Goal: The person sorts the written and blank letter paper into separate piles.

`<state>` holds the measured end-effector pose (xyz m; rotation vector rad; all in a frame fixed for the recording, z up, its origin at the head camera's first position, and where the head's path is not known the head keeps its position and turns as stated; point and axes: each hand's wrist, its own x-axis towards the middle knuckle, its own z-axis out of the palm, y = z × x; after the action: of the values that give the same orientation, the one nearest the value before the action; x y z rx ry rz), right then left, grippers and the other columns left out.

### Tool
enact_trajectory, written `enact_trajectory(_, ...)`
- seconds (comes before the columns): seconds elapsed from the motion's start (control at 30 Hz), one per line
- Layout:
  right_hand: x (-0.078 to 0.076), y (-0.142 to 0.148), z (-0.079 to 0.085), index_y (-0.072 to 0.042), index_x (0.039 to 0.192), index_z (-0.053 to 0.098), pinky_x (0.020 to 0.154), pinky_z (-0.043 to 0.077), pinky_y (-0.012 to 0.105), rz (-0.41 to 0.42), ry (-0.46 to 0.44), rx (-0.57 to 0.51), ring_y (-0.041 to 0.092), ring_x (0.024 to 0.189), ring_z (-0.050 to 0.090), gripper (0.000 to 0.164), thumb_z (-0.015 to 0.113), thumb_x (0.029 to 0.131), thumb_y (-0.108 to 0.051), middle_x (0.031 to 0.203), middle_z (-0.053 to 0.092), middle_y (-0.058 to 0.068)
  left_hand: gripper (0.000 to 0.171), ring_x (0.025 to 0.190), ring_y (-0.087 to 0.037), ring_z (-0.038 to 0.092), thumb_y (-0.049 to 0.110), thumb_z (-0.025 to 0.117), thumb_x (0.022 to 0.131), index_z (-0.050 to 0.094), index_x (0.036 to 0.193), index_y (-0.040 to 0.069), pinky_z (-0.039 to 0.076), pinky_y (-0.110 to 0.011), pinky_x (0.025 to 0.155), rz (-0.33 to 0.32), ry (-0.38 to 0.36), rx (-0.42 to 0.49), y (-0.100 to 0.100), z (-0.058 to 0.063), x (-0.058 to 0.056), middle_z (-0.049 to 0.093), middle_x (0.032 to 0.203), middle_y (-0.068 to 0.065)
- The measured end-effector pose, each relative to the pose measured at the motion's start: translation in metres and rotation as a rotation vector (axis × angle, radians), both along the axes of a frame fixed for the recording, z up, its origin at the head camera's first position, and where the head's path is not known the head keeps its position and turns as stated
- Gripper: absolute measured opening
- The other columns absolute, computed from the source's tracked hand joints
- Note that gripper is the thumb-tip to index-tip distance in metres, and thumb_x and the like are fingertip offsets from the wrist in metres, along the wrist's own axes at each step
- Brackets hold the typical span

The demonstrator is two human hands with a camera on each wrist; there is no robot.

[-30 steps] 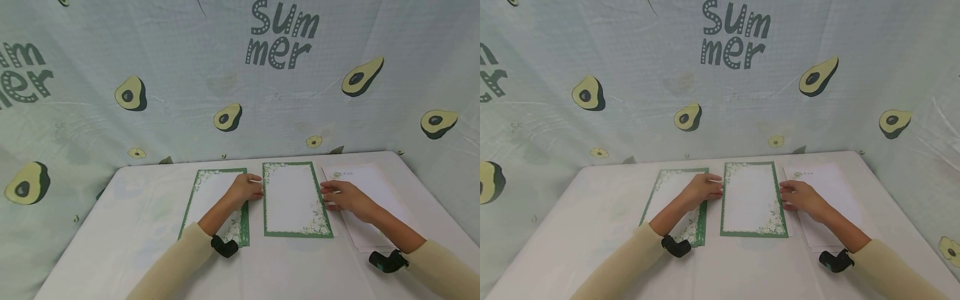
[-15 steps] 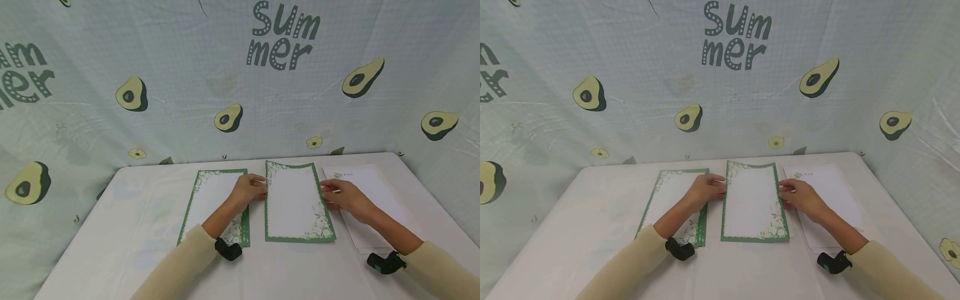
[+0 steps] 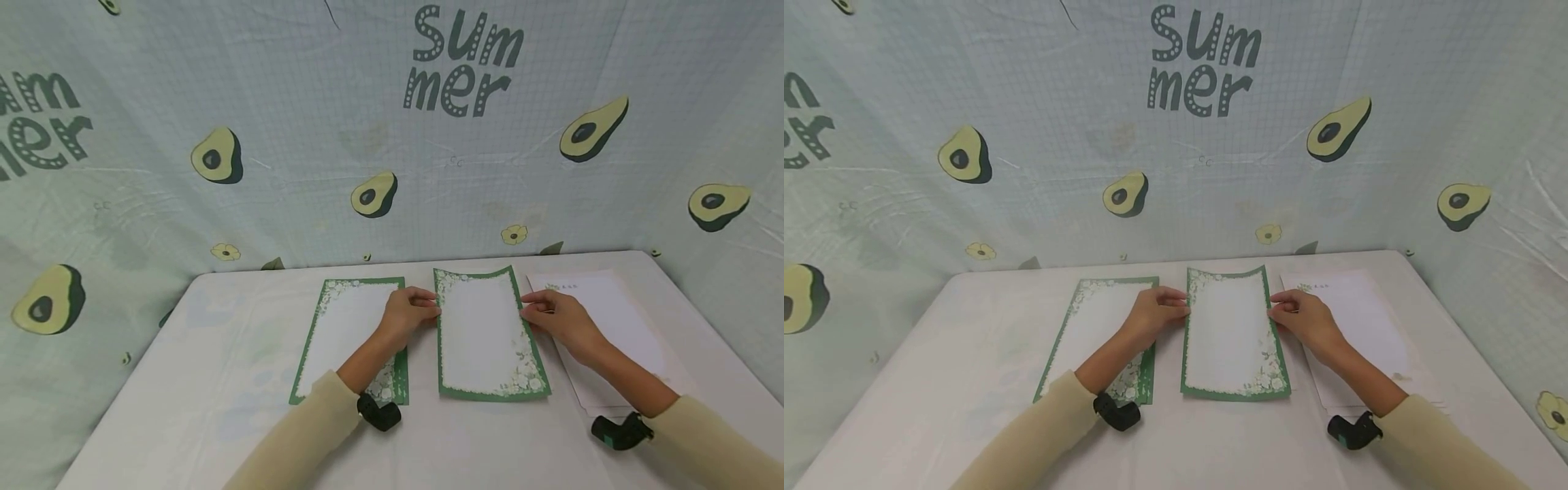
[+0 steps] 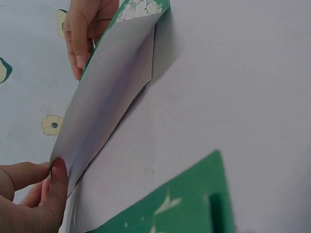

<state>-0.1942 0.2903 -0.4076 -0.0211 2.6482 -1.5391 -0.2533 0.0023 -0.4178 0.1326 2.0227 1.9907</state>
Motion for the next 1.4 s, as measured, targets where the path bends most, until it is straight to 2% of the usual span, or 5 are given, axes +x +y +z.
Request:
enact_trajectory(0.2,0.0,-0.002,-0.001,0.01,0.137,0.053,0.083,0.058,0.02,-0.016,0.001,-0.039,0.003,0.096,0.064,0.048,0.066,0.101,-0.019,0.124,0.062,0.024,0.025,0.087,-0.019,0.072,-0.008,0.068,0.093,0.065,0.118,-0.012,0.062,-0.035,0.083,0.004,-0.002,0.007,-0.003,-0.003,0.0,0.068,0.101,-0.019)
enact_trajectory(0.63,0.0,-0.006,-0.001,0.008,0.136,0.055,0.081,0.06,0.021,-0.078,0.079,-0.088,-0.002,0.091,0.065,0.046,0.068,0.099,-0.016,0.121,0.062,0.023,0.023,0.093,-0.022,0.074,-0.004,0.072,0.092,0.07,0.114,-0.008,0.062,-0.035,0.086,0.05,0.015,0.032,-0.008,-0.003,-0.004,0.072,0.104,-0.02)
enact_trajectory(0.9,0.001,-0.017,0.0,0.007,0.137,0.055,0.083,0.058,0.019,-0.142,0.105,-0.176,-0.004,0.094,0.065,0.047,0.069,0.099,-0.018,0.124,0.062,0.022,0.025,0.087,-0.015,0.072,-0.002,0.072,0.092,0.071,0.117,-0.006,0.061,-0.035,0.086,0.109,0.043,0.063,-0.024,0.002,-0.002,0.073,0.105,-0.017)
enact_trajectory(1.17,-0.005,-0.036,0.004,0.005,0.135,0.058,0.087,0.058,0.021,-0.14,0.115,-0.262,0.0,0.098,0.066,0.045,0.07,0.099,-0.018,0.127,0.061,0.022,0.025,0.091,-0.017,0.072,-0.005,0.07,0.093,0.069,0.118,-0.009,0.061,-0.032,0.086,0.133,0.076,0.095,-0.042,0.009,-0.001,0.071,0.11,-0.022)
enact_trajectory(1.4,-0.01,-0.045,0.007,0.005,0.134,0.058,0.085,0.058,0.019,-0.152,0.122,-0.301,0.001,0.098,0.066,0.044,0.071,0.098,-0.017,0.124,0.063,0.018,0.024,0.089,-0.015,0.072,-0.005,0.071,0.092,0.07,0.116,-0.009,0.062,-0.028,0.082,0.156,0.079,0.096,-0.051,0.013,-0.003,0.072,0.104,-0.018)
